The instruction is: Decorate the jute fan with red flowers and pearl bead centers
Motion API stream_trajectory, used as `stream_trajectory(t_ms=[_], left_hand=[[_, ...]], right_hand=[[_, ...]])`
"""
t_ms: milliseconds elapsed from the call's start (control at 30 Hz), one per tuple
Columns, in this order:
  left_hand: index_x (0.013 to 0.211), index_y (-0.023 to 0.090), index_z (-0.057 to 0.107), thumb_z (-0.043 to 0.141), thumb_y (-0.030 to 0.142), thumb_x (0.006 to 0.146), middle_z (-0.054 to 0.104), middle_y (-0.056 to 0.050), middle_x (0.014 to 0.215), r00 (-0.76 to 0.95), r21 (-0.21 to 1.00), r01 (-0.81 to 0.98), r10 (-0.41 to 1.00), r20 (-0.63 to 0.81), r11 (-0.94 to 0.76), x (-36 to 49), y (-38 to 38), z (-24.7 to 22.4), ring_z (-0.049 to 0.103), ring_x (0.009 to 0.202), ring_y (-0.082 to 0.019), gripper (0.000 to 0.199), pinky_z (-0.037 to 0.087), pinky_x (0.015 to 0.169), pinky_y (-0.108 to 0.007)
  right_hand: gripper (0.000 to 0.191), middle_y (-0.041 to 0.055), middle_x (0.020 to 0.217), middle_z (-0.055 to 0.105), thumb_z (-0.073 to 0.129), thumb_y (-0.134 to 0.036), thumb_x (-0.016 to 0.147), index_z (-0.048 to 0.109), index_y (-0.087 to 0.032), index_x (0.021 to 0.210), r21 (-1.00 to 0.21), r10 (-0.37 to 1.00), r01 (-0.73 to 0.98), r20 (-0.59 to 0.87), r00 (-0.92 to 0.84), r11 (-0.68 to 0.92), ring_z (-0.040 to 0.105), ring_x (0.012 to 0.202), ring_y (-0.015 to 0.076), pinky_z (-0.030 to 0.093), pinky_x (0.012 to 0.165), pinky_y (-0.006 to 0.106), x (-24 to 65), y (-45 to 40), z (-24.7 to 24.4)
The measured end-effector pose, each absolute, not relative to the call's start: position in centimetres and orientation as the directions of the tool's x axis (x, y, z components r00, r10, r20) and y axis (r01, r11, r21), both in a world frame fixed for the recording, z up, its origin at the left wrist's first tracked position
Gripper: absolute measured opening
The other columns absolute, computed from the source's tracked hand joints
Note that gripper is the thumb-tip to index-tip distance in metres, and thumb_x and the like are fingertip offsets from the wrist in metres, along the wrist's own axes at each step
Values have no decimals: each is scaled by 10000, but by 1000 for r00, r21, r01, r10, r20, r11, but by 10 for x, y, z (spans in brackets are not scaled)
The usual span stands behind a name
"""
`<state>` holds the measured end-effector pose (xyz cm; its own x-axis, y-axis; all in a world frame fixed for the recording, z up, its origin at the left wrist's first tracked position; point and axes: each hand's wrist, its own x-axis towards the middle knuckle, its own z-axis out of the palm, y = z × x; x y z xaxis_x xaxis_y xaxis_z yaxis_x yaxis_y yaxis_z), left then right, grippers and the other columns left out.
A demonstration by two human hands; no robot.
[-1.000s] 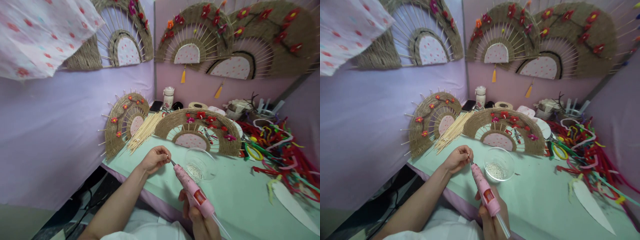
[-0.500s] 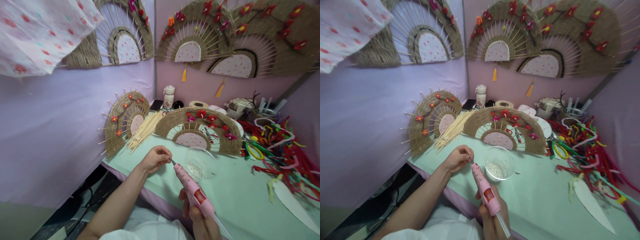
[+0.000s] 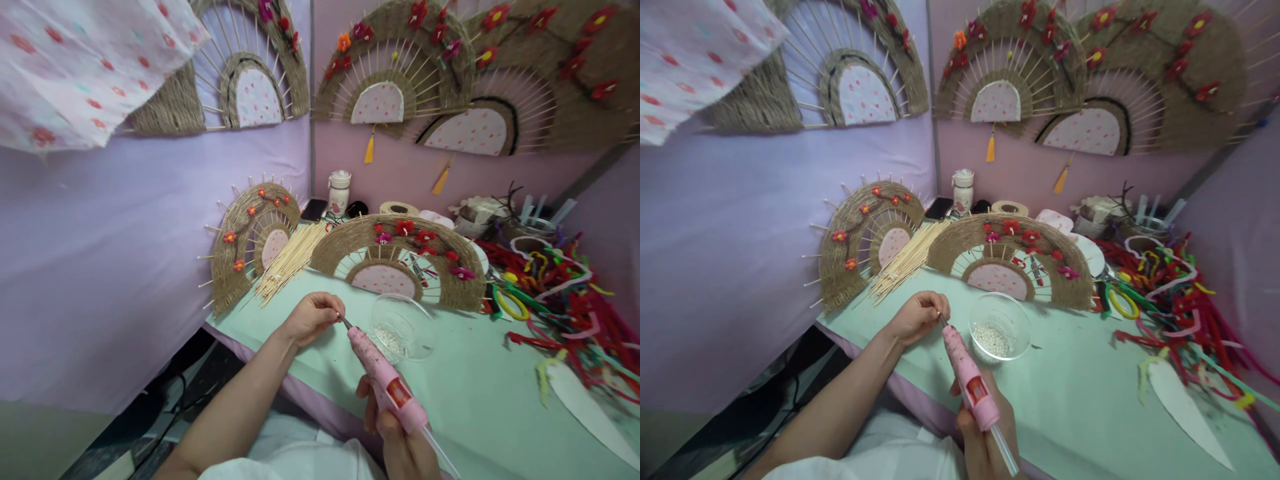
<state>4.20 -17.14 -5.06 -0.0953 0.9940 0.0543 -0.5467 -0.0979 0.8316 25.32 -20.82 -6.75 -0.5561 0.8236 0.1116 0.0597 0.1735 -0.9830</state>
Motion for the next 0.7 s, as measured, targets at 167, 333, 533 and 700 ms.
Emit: stream_trajectory(t_ms=[167, 333, 533, 700], left_hand=[[583, 141, 691, 892, 321, 517, 580, -18, 626, -99, 836, -529, 989, 106, -143, 44, -171, -48, 497, 616, -108, 278, 318, 624, -264], [569, 139, 688, 896, 367, 498, 585, -25, 620, -104, 850, -509, 990, 98, -137, 44, -171, -48, 496, 622, -119, 317, 313, 637, -273], [577, 143, 697, 890, 355, 519, 579, -24, 623, -86, 848, -513, 991, 105, -134, 44, -171, -50, 489, 622, -116, 292, 306, 631, -268], [587, 144, 704, 884, 333, 540, 580, -26, 635, -76, 844, -519, 991, 114, -137, 43, -171, -51, 491, 630, -117, 265, 301, 631, -267]], right_hand=[[712, 49, 824, 592, 297, -694, 881, 420, -209, 1388, -975, 815, 73, 134, -564, 211, 412, 441, 114, 305, 441, 261, 255, -207, -73], [658, 49, 817, 603, 305, -642, 903, 442, -194, 1366, -963, 809, 81, 169, -562, 257, 429, 441, 111, 321, 448, 259, 255, -207, -76], [665, 45, 812, 608, 302, -643, 913, 390, -206, 1407, -963, 797, 49, 190, -574, 265, 424, 425, 115, 291, 432, 265, 255, -208, -77], [479, 26, 745, 589, 379, -562, 932, 562, -191, 1175, -952, 797, 11, 249, -550, 305, 433, 483, 128, 344, 495, 273, 257, -207, -75]])
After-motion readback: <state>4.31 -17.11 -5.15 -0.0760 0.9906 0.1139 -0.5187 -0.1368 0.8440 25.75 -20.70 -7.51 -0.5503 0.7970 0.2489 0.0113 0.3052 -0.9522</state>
